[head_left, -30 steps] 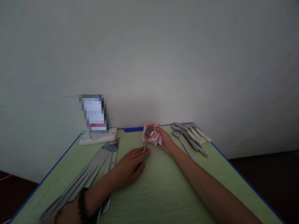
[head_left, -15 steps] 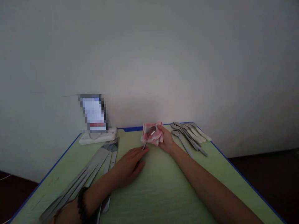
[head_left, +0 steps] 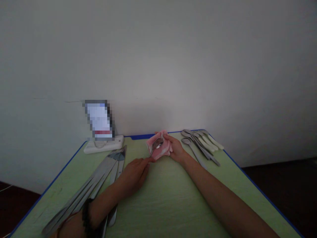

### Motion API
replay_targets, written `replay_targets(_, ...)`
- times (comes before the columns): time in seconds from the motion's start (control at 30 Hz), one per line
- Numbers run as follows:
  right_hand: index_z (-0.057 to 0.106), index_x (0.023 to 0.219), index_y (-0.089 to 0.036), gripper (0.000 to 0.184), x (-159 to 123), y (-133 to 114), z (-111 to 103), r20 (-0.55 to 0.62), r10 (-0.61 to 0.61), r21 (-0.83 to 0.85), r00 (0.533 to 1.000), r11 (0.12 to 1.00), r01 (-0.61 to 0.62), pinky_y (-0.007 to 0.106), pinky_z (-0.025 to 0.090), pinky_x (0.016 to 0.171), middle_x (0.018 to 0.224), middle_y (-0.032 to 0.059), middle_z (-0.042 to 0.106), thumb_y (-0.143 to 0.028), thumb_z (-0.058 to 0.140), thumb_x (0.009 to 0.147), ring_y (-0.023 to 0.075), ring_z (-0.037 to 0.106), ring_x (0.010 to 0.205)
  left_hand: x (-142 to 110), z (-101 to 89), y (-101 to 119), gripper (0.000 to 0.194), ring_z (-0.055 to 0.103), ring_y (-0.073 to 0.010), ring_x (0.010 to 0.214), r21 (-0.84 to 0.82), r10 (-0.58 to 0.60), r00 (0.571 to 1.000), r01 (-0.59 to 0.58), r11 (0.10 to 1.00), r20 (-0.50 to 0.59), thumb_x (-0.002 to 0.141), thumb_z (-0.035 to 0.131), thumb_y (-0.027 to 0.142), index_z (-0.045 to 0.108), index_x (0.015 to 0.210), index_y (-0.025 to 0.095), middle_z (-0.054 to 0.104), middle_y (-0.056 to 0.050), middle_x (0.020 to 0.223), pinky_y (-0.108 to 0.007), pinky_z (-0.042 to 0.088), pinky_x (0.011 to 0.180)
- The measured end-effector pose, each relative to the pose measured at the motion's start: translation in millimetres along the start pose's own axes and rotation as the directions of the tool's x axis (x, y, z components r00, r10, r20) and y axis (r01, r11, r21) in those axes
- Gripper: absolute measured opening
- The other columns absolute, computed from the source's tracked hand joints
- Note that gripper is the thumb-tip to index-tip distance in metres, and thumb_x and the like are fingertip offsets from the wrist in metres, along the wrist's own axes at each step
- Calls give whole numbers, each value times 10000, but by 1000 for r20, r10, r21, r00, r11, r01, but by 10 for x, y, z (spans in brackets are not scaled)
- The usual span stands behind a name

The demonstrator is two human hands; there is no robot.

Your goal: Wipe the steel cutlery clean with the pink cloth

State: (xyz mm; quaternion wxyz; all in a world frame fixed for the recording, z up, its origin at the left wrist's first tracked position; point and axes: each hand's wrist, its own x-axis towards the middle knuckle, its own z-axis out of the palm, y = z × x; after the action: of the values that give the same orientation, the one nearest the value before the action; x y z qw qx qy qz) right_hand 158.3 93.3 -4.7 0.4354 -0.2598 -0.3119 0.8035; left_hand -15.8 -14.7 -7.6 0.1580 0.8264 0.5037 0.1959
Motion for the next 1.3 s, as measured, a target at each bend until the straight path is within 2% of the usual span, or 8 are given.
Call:
replay_targets(0.13,637,737,-143,129,15,18,-6,-34,-6,-6,999,1000,5,265,484,668,632,16,679,-212,538,780,143,615,578,-8,-46,18,358,600,-218,960,-53,-54,998,55,997,15,927,299,228,529,1199,199,658,-88,1029,-387,459,873)
replay_targets(0.3,632,736,-151,76,-10,25,35,-19,-30,-35,999,999,29,236,469,624,638,0,675,-220,607,752,125,603,567,-14,-67,11,371,601,-223,874,-85,-108,994,109,990,25,935,285,275,519,1212,199,632,-64,807,-367,470,805)
replay_targets(0.5,644,764,-138,250,-29,21,43,10,18,-91,1000,996,-17,257,488,606,672,33,688,-369,561,815,145,620,586,-18,-54,-12,357,599,-214,841,-100,-113,993,114,988,19,923,304,264,536,1190,209,634,-60,831,-343,466,781)
replay_targets(0.63,639,773,-150,217,-28,26,28,4,-21,-93,1000,995,21,265,496,603,677,23,686,-365,613,783,149,621,591,-18,-65,17,359,595,-217,808,-99,-117,993,118,988,13,925,302,277,531,1192,204,615,-47,763,-336,460,756)
replay_targets(0.83,632,743,-148,194,-27,26,45,-76,-36,-85,996,996,29,253,490,570,645,15,679,-341,644,766,138,612,563,-4,-109,84,421,599,-205,738,-126,-157,987,158,979,12,932,285,281,392,1328,184,625,-43,779,-299,448,670)
replay_targets(1.03,630,745,-148,204,-9,34,30,-50,-54,-92,997,995,49,256,490,594,653,12,683,-349,662,749,136,612,570,-9,-73,32,455,620,-218,759,-102,-142,989,139,985,-29,926,300,313,391,1356,194,657,-53,805,-327,468,720)
replay_targets(1.17,626,759,-151,208,-9,40,24,-32,-60,-95,998,994,57,263,488,611,661,14,685,-354,670,742,142,613,582,-16,-45,-10,459,635,-225,901,-122,-97,993,89,989,-65,925,309,329,408,1353,199,684,-66,889,-342,460,835)
replay_targets(1.3,625,763,-152,205,-12,43,28,-40,-67,-92,997,994,63,260,483,603,649,7,679,-351,671,740,135,600,559,-18,-50,-9,461,631,-228,941,-125,-93,994,84,989,-63,924,312,330,415,1354,199,690,-72,912,-346,460,853)
